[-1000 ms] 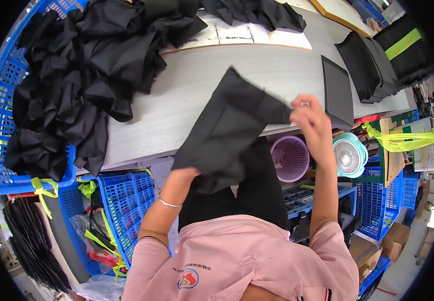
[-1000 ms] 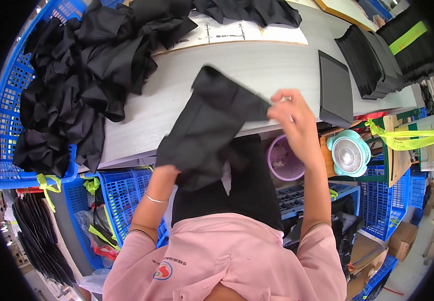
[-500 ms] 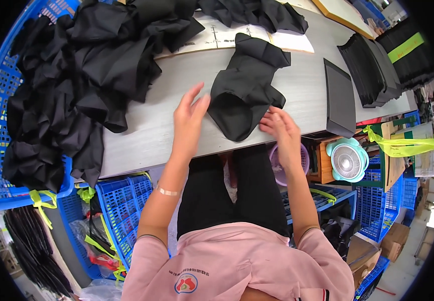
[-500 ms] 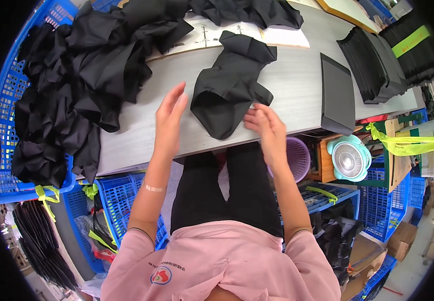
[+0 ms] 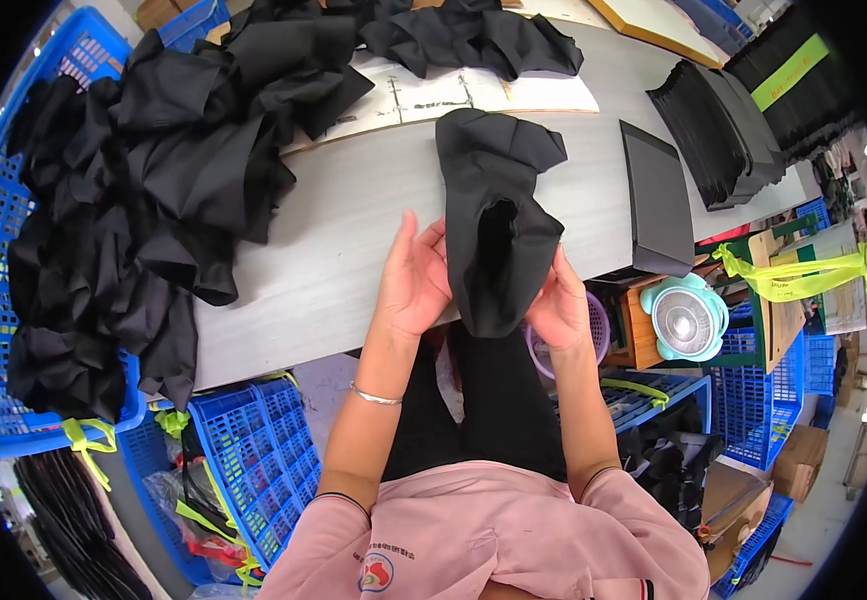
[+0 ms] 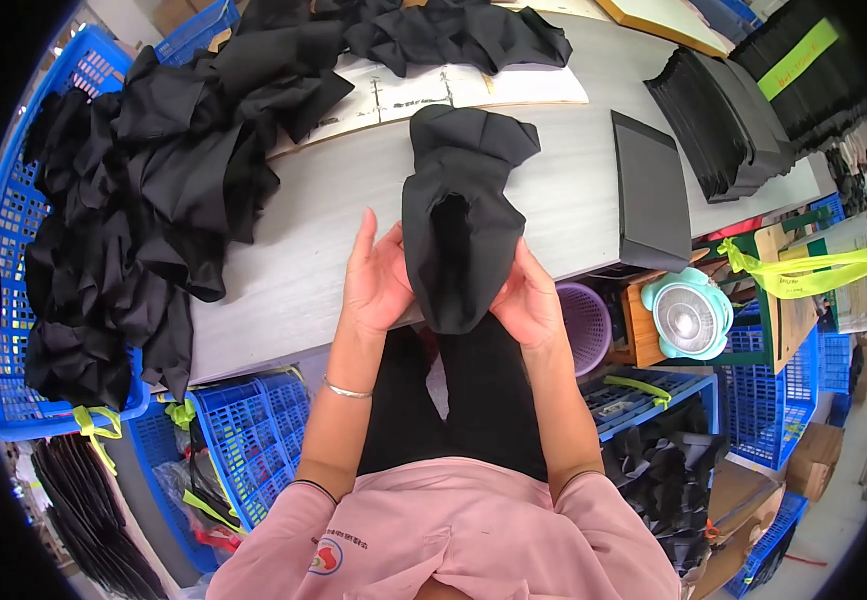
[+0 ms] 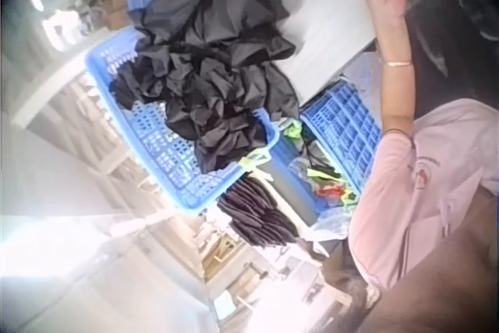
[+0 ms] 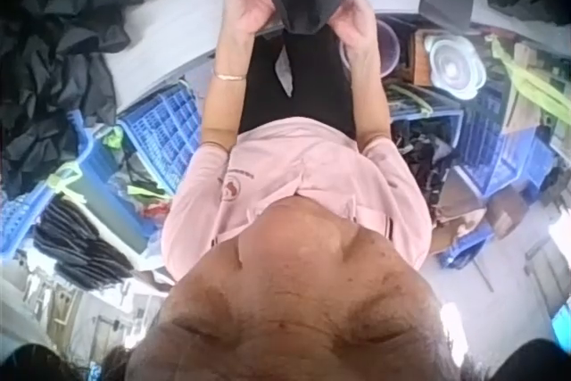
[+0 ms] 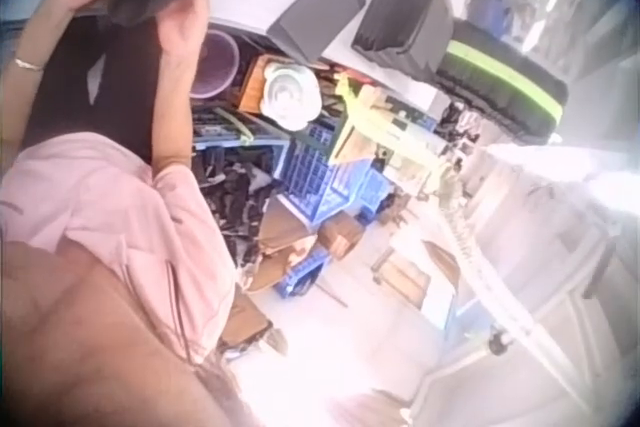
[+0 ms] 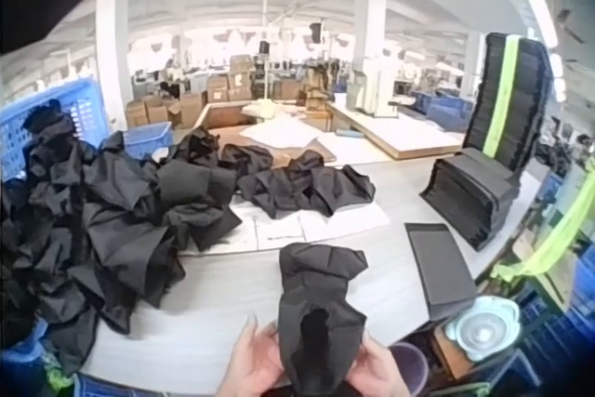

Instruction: The recorder is assembling, folding, and inspecting black fabric components at a workbench in a factory setting.

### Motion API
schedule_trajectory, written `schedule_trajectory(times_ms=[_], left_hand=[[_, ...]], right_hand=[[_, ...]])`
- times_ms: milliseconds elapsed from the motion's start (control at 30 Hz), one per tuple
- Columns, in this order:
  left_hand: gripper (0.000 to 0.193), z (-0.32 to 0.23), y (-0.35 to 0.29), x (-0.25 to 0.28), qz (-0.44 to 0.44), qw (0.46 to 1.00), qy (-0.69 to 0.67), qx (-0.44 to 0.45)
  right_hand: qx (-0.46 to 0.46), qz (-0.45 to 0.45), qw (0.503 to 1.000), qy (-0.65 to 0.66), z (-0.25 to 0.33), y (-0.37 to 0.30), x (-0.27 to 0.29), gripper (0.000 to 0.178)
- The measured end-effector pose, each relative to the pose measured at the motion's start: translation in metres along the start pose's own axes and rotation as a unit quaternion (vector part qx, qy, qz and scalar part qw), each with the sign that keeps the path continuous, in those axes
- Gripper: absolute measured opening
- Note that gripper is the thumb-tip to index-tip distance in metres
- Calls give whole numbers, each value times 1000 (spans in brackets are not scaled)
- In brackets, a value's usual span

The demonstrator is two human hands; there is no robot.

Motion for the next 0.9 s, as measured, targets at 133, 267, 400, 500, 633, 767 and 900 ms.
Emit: schedule_trajectory(times_ms=[133, 267, 400, 500, 633, 767, 900], left_hand=[[38, -9, 8, 12, -27, 999, 31, -23], [32, -5, 5, 17, -70, 953, 279, -91], [35, -40, -21, 9, -194, 681, 556, -436], [37, -47, -33, 5, -234, 694, 512, -449], [43, -35, -38, 3, -242, 726, 506, -398], [54, -25, -41, -1, -199, 700, 546, -415], [53, -58, -60, 5, -267, 638, 547, -471]], right_hand=[[-31, -2, 998, 60, -6, -1, -16, 42], [25, -51, 987, -153, 1, 2, -9, 31], [396, -231, 684, -567, 58, -16, -15, 19], [425, -246, 646, -584, 66, -23, -24, 18], [267, -185, 754, -571, 41, -19, -23, 33], [295, -114, 764, -562, 16, -25, -40, 38], [348, -188, 668, -630, 58, -21, -20, 41]])
Point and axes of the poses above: each hand's wrist, its own y-axis towards the middle knuckle, its own x-axis out of the back of the hand, z = x × y, the point moved 7 cm from there along y, towards the middle knuckle, and after that the axes turned 5 degrees about -z, right-handed, at the moved point
